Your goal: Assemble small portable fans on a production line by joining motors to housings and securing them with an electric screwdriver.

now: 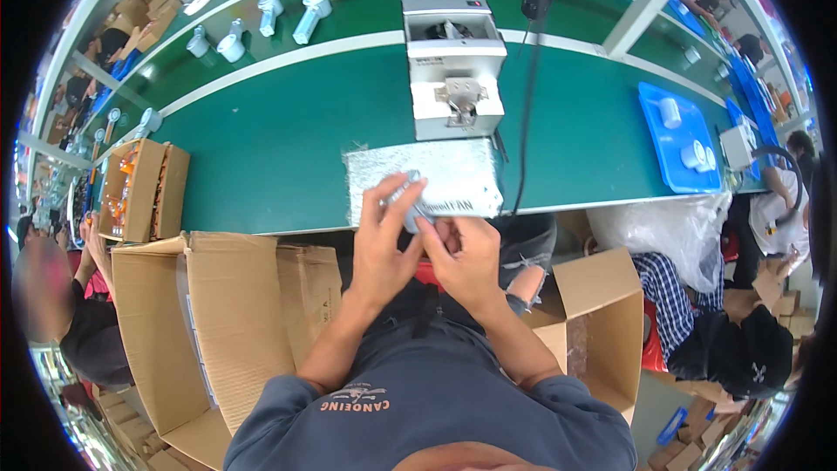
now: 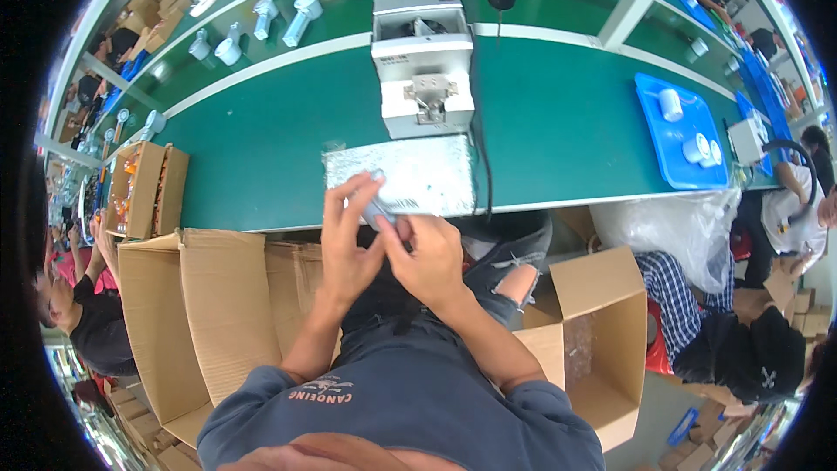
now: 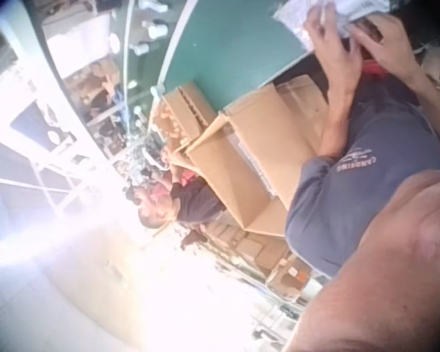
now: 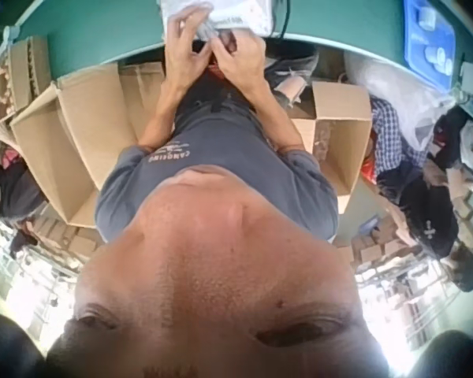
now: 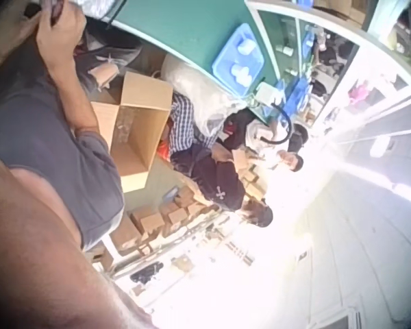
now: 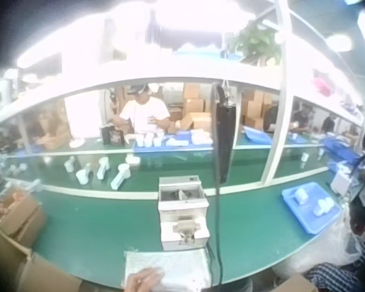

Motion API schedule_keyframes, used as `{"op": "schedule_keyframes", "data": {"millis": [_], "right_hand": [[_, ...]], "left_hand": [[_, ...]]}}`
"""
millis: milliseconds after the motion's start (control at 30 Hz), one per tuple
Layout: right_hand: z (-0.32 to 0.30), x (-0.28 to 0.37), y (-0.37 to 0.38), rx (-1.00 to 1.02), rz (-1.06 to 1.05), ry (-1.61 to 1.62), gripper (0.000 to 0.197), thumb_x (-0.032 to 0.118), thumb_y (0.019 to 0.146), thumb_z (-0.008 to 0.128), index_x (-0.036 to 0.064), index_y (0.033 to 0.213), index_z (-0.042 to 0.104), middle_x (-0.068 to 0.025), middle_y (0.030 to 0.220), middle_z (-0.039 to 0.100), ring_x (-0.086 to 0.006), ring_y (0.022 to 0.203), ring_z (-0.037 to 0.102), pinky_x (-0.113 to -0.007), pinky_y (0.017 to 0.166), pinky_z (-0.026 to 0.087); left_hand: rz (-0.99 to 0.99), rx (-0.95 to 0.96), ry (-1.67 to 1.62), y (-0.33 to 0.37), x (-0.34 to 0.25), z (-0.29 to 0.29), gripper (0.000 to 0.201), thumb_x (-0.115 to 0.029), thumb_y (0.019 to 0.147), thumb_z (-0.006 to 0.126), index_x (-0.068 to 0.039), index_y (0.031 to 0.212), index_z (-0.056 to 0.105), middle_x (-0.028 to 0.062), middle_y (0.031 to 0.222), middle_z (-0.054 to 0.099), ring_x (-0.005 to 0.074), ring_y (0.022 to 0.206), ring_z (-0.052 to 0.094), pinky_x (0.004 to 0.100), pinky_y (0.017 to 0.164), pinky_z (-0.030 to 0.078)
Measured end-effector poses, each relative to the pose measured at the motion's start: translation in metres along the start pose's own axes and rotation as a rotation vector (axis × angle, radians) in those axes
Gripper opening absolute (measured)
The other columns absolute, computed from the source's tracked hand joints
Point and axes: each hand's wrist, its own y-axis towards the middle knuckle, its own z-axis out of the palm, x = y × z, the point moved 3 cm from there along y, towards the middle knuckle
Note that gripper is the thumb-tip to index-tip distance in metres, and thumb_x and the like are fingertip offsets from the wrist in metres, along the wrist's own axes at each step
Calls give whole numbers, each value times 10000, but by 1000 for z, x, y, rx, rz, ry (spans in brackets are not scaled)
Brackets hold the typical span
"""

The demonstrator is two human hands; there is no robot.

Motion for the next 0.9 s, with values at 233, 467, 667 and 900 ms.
{"op": "schedule_keyframes", "data": {"millis": [233,467,667,900], "right_hand": [[-4,-21,-7,-80,234,452,90,-19,859,792,-48,921,732,-91,758,709,-122,622,658,-247,582,506],[-10,-7,2,-57,-347,365,199,-57,760,863,-20,904,731,-103,751,702,-176,622,680,-257,540,510],[-2,-1,17,151,-550,289,204,-15,748,866,4,925,764,-84,758,699,-200,653,693,-295,572,536],[-31,-15,27,45,-460,383,363,73,804,818,71,1151,712,-73,913,681,-259,742,683,-348,653,564]], "left_hand": [[-27,30,-25,-10,4,1,719,83,757,797,-98,1423,595,165,1355,526,322,1238,610,390,932,578],[-699,253,-1270,-13,30,11,589,-65,942,695,43,1473,464,123,1327,605,193,1224,603,345,1028,498],[-728,187,-1303,-7,30,-5,720,-224,852,789,52,1448,496,142,1396,587,226,1245,606,359,1081,466],[-438,64,-830,70,70,-40,728,-331,914,735,19,1484,447,146,1474,522,255,1263,597,447,955,588]]}}
